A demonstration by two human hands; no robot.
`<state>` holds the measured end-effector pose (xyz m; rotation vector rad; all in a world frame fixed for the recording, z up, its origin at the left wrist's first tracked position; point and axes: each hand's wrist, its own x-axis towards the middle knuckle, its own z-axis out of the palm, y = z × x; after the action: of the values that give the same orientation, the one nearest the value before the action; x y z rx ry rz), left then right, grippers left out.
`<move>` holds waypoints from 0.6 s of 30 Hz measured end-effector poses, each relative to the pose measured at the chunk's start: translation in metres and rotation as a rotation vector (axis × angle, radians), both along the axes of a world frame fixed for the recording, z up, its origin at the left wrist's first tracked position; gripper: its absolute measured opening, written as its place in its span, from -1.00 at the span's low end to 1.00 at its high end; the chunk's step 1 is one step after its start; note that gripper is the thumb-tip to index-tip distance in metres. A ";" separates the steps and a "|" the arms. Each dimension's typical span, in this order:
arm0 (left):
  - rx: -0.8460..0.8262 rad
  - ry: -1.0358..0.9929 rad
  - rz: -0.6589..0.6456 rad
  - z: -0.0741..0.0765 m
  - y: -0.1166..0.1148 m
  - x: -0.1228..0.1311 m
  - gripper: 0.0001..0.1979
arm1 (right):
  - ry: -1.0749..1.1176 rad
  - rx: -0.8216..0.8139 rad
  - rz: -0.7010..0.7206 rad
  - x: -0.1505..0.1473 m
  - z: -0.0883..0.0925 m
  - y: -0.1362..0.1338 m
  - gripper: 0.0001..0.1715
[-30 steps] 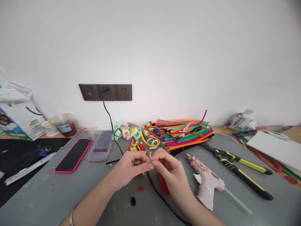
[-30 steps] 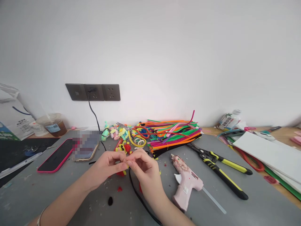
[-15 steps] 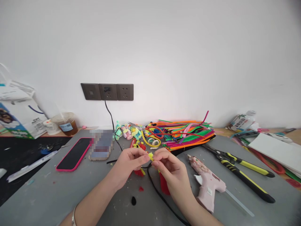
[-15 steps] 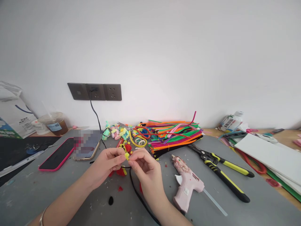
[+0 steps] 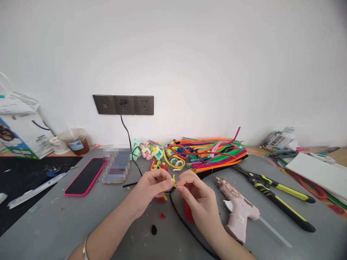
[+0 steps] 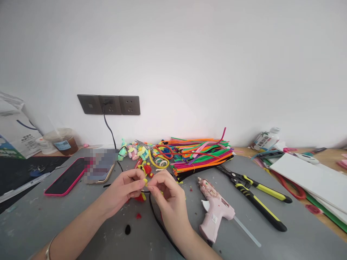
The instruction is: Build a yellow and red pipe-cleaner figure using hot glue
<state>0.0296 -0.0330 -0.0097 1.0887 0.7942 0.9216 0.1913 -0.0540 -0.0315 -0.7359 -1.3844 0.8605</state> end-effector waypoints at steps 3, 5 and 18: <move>0.000 0.013 -0.022 0.000 0.000 0.000 -0.63 | 0.030 -0.025 0.012 0.000 -0.001 -0.002 -0.84; 0.012 0.023 -0.036 0.001 -0.001 0.001 -0.64 | 0.060 -0.044 0.031 0.000 -0.001 -0.002 -0.83; 0.108 0.133 -0.171 0.007 0.003 -0.012 -0.73 | 0.237 -0.246 0.281 -0.002 -0.006 0.005 -0.84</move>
<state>0.0173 -0.0300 -0.0025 1.3020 0.7540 0.7600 0.1890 -0.0489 -0.0373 -0.6083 -1.1970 1.3137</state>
